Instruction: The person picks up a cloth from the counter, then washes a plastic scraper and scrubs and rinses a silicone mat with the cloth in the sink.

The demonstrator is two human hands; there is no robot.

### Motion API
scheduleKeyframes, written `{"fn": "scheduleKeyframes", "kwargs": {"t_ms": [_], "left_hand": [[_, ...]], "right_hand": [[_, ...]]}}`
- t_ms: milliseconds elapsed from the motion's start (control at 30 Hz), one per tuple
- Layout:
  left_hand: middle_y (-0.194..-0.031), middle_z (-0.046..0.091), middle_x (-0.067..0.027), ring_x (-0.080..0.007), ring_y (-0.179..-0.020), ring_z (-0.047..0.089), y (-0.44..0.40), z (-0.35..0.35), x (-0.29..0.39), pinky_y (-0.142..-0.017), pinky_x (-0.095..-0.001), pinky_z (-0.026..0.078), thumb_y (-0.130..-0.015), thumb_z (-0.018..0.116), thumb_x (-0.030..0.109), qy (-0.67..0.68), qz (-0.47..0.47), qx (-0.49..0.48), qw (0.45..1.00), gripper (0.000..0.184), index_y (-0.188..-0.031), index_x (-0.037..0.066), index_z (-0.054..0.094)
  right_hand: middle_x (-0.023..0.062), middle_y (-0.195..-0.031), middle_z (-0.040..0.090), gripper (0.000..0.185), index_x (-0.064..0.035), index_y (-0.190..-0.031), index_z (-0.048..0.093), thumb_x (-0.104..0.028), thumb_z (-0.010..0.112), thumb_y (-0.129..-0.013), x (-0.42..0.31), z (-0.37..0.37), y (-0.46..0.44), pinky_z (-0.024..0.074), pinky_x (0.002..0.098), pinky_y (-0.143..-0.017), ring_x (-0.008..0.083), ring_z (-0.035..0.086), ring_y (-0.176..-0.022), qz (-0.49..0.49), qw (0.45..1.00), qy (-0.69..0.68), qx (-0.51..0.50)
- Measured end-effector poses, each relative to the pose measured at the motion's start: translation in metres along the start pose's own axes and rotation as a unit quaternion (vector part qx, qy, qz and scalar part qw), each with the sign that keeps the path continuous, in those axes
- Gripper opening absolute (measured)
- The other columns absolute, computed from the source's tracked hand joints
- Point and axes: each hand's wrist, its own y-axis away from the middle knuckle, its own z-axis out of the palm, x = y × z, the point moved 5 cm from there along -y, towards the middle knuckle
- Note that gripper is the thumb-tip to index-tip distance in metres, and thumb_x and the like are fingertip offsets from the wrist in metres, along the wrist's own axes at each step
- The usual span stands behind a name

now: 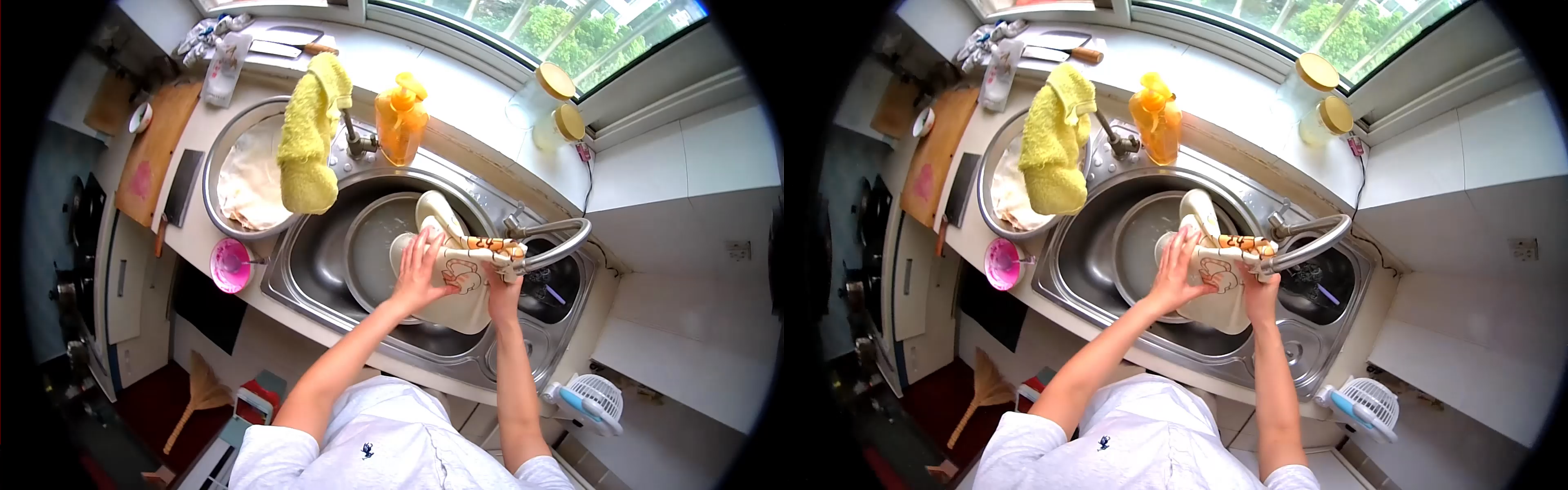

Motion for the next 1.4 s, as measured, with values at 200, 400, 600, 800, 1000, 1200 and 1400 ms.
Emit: {"fn": "scheduleKeyframes", "kwargs": {"t_ms": [200,400,600,800,1000,1200,1400], "left_hand": [[-0.115,0.055,-0.0152,-0.0314,-0.104,0.057,0.002,0.029,-0.019,-0.082,-0.0363,0.049,-0.069,0.078,0.025,0.139,-0.021,-0.109,0.984,0.067,-0.125,0.004,0.048],[-0.078,0.053,-0.0061,-0.0237,-0.075,0.058,0.022,0.034,0.005,-0.063,-0.0348,0.049,-0.075,0.067,0.014,-0.048,0.088,-0.013,0.995,0.023,-0.093,0.005,0.056],[-0.111,0.057,-0.0116,-0.0281,-0.098,0.058,0.054,0.027,0.022,-0.082,-0.0357,0.049,-0.078,0.069,0.022,0.032,0.093,-0.074,0.992,0.055,-0.126,0.006,0.049],[-0.127,0.05,-0.0151,-0.0307,-0.117,0.049,-0.011,-0.037,-0.021,-0.096,-0.044,0.041,-0.073,0.075,0.034,0.075,0.014,0.108,0.991,0.076,-0.136,0.01,0.039],[-0.1,0.062,-0.0117,-0.03,-0.099,0.058,-0.045,0.014,-0.034,-0.082,-0.0405,0.046,-0.076,0.071,0.035,0.166,0.029,-0.206,0.964,0.042,-0.107,0.009,0.058],[-0.081,0.056,-0.0118,-0.032,-0.082,0.056,-0.022,0.009,-0.032,-0.071,-0.0429,0.044,-0.077,0.068,0.021,0.06,-0.05,-0.022,0.997,0.025,-0.086,0.004,0.053],[-0.085,0.058,-0.0143,-0.0337,-0.084,0.058,-0.02,0.007,-0.004,-0.073,-0.0429,0.045,-0.075,0.072,0.026,0.126,0.006,-0.126,0.984,0.037,-0.097,0.003,0.053]], "right_hand": [[0.0022,-0.102,0.061,0.024,-0.0045,-0.11,0.058,-0.016,0.063,-0.09,0.023,0.028,-0.012,0.0481,0.0282,-0.08,0.0138,0.058,-0.093,0.099,0.969,-0.174,0.146],[0.0006,-0.092,0.059,0.036,-0.0121,-0.104,0.055,-0.046,0.045,-0.096,0.037,0.02,-0.023,0.0485,0.0294,-0.075,0.0139,0.059,-0.084,0.092,0.959,-0.193,0.185],[0.004,-0.114,0.059,0.053,-0.0124,-0.119,0.052,-0.056,0.041,-0.092,0.036,0.004,-0.029,0.045,0.0347,-0.091,0.0199,0.057,-0.103,0.086,0.952,-0.278,0.098],[0.0046,-0.1,0.063,0.056,-0.0123,-0.107,0.056,-0.063,0.043,-0.087,0.037,-0.002,-0.035,0.0496,0.035,-0.082,0.0196,0.062,-0.092,0.169,0.935,-0.311,0.021],[0.005,-0.109,0.057,0.061,-0.0107,-0.116,0.051,-0.064,0.037,-0.091,0.048,0.012,-0.054,0.0447,0.0314,-0.088,0.0159,0.055,-0.101,0.121,0.976,-0.173,0.052],[0.0152,-0.13,0.043,0.06,-0.0023,-0.137,0.033,-0.03,0.06,-0.091,-0.026,0.035,-0.013,0.0368,0.0346,-0.098,0.0224,0.046,-0.116,-0.121,0.939,0.305,0.105],[0.0096,-0.115,0.055,0.044,-0.0016,-0.128,0.042,-0.024,0.058,-0.093,0.017,0.042,0.0,0.0463,0.0305,-0.082,0.0166,0.055,-0.1,0.082,0.982,-0.042,0.164]]}}
